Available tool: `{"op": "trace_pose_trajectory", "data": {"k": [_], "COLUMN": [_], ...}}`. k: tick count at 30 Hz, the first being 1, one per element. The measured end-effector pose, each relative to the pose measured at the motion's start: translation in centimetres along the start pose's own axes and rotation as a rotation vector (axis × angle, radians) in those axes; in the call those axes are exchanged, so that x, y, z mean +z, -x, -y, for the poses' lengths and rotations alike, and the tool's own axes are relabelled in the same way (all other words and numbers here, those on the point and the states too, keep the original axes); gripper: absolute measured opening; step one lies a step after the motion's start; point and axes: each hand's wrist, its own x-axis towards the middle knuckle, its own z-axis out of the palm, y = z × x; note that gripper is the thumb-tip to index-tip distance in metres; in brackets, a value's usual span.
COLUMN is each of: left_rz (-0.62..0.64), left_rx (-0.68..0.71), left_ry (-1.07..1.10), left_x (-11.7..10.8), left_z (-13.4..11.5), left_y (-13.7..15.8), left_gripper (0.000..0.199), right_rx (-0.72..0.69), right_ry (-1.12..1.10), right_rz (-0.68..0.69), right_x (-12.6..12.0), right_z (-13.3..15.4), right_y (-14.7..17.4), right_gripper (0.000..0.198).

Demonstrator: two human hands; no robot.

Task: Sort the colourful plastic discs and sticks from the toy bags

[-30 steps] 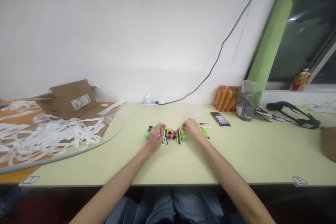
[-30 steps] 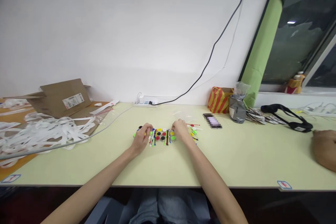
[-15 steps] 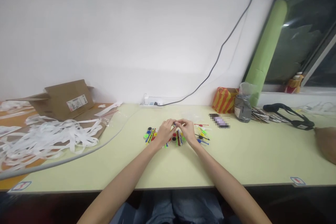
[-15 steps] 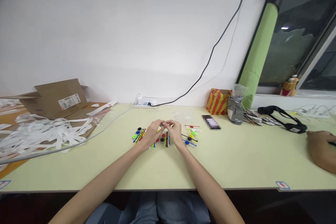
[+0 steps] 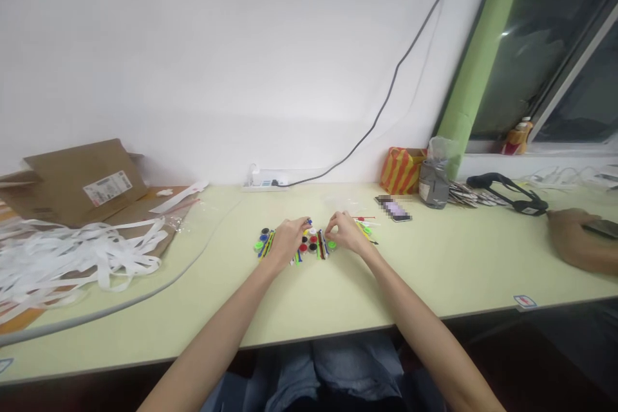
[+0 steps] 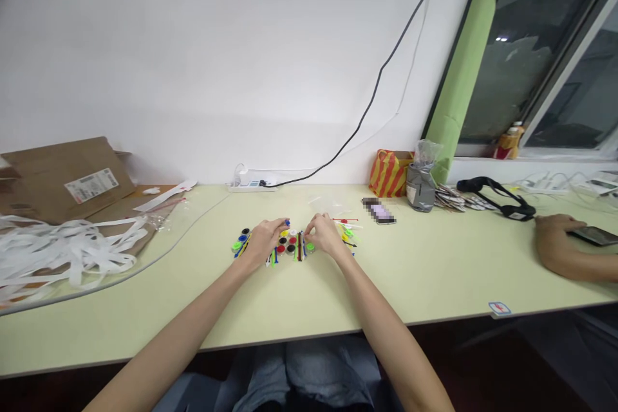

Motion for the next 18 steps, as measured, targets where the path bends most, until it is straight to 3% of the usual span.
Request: {"op": "trace_pose_trajectory", "data": {"k": [7,18], "left_rz": [-0.101,-0.129], "left_rx": [0.036,0.117], "left_ry": [-0.013,0.069], "left_x": [-0.8,-0.3], "left_z": [-1.0,-0.9], "left_y": [0.1,0.1], "left_gripper": [0.029,0.019], "right_rx": [0.004,-0.022], "right_ry": [0.118,0.194], "right_rz": [0.025,0.035], "right_x": [0.4,1.4], "right_z": [0.7,0.9], "right_y": [-0.2,-0.4], "right_gripper": [0.011,0.02]}}
